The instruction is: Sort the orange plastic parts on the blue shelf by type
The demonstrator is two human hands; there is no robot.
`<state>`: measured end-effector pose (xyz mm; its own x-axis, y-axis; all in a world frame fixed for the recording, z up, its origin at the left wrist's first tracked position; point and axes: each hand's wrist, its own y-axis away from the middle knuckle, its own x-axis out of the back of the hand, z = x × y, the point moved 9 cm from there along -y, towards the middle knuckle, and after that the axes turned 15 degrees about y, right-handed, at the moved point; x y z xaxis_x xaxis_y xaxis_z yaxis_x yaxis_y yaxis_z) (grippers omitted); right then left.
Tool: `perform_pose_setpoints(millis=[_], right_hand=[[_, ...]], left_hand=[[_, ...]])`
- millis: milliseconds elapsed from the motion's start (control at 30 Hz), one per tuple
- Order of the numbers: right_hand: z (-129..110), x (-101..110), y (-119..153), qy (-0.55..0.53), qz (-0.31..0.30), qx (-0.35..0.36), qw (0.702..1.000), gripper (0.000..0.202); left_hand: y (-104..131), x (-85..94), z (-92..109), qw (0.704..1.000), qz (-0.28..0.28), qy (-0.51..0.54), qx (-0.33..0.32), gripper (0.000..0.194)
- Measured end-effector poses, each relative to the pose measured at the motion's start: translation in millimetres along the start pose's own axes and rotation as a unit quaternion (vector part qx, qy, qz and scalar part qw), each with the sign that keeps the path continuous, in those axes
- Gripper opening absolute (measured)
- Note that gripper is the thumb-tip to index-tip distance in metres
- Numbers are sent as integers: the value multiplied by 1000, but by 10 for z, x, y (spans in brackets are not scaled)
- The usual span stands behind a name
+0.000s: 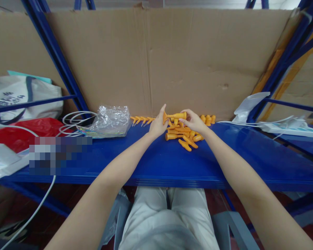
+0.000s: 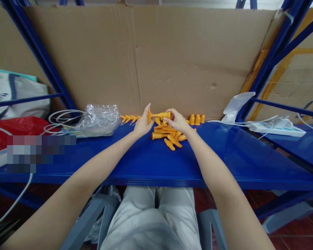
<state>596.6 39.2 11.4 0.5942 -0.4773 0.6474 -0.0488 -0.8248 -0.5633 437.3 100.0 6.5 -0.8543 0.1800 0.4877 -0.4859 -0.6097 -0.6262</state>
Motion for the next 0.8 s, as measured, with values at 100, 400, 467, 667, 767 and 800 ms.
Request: perform_pose_setpoints(millis=[100,400,467,667,767,800], right_hand=[[-7,-29,5,-12,-9,2,1000,52],[18,-106,18,-26,-37,-19,999,52],[-2,-100,28,-51,-43,-34,997,48],[-21,-54,59,-108,-41,-103,988,38],[-4,-61,57,-112,-41,-113,986,35],[2,-67,53,-113,-42,-112,986,34]], left_hand=[[4,33,14,999,11,-46,11,73],[53,84,111,983,-3,-179,43,65],[57,97,116,978,-4,-200,60,65],[56,98,99,972,-12,-220,84,65],[56,82,84,970,-24,-226,85,64],[56,78,82,970,-27,-228,84,64]])
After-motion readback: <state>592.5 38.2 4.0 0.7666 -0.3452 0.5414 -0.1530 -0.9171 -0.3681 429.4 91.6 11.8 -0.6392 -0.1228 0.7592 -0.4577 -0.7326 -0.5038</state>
